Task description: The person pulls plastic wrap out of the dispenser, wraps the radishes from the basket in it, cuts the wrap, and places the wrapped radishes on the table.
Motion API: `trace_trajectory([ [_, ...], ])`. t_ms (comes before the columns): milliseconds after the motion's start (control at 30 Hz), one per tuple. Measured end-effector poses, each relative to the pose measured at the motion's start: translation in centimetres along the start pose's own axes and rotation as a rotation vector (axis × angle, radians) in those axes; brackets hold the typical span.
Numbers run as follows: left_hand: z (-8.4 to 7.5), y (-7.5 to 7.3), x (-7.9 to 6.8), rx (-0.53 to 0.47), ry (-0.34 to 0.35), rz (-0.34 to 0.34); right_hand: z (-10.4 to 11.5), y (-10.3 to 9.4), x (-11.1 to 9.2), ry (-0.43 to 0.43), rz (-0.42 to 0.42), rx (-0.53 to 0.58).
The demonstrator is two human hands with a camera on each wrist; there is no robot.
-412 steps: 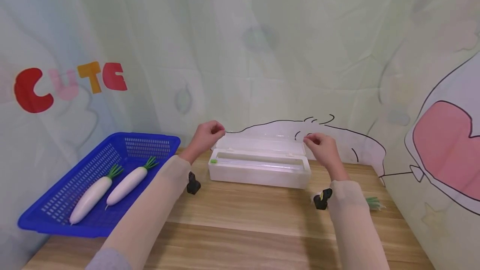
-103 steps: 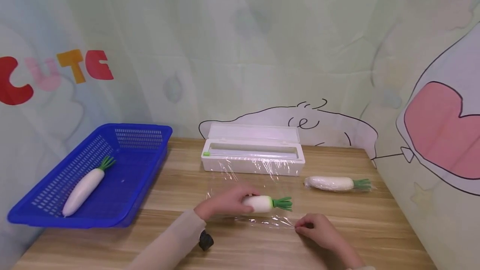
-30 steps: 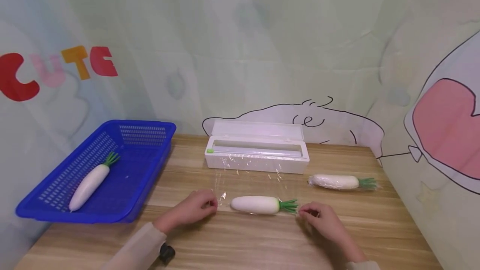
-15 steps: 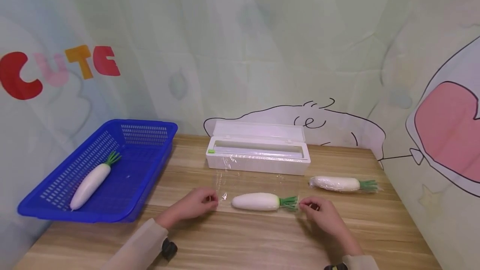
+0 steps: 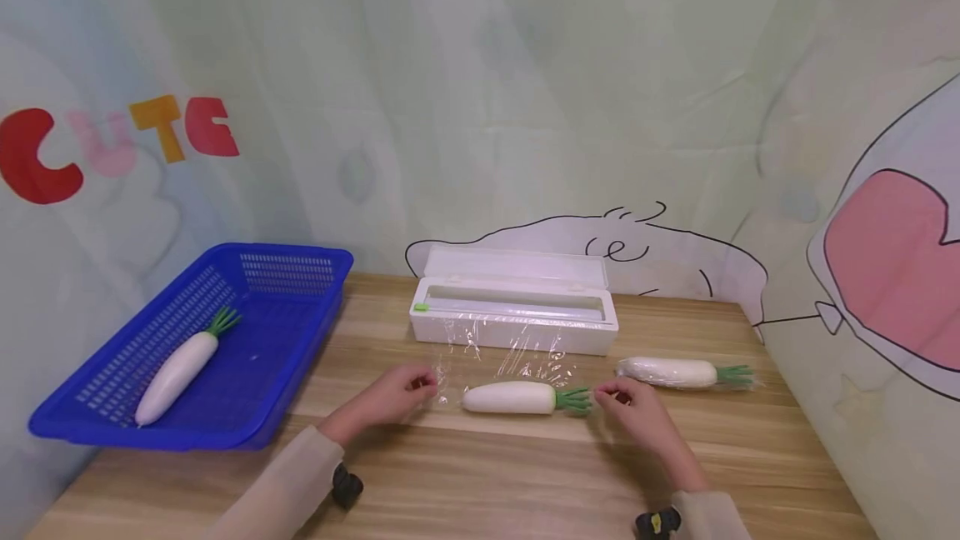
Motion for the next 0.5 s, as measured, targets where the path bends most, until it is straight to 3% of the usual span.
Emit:
trace_trajectory([
  [233, 1.0, 0.1, 1.1, 0.022, -0.07, -0.03, -0.6, 0.7, 1.0, 0.023, 0.017, -0.055],
  [500, 1.1, 0.5, 1.7, 0.073, -0.01, -0.069, -1.2, 1.6, 1.5, 0.017, 0.041, 0.027],
])
Point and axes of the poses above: each hand's wrist, its own x-axis towards the middle knuckle, its own y-axis out of the palm, z = x × y, the point moved 10 cm from there along x, towards the middle knuckle, and after that the axes turned 12 degrees about -z, right-handed, at the moved point
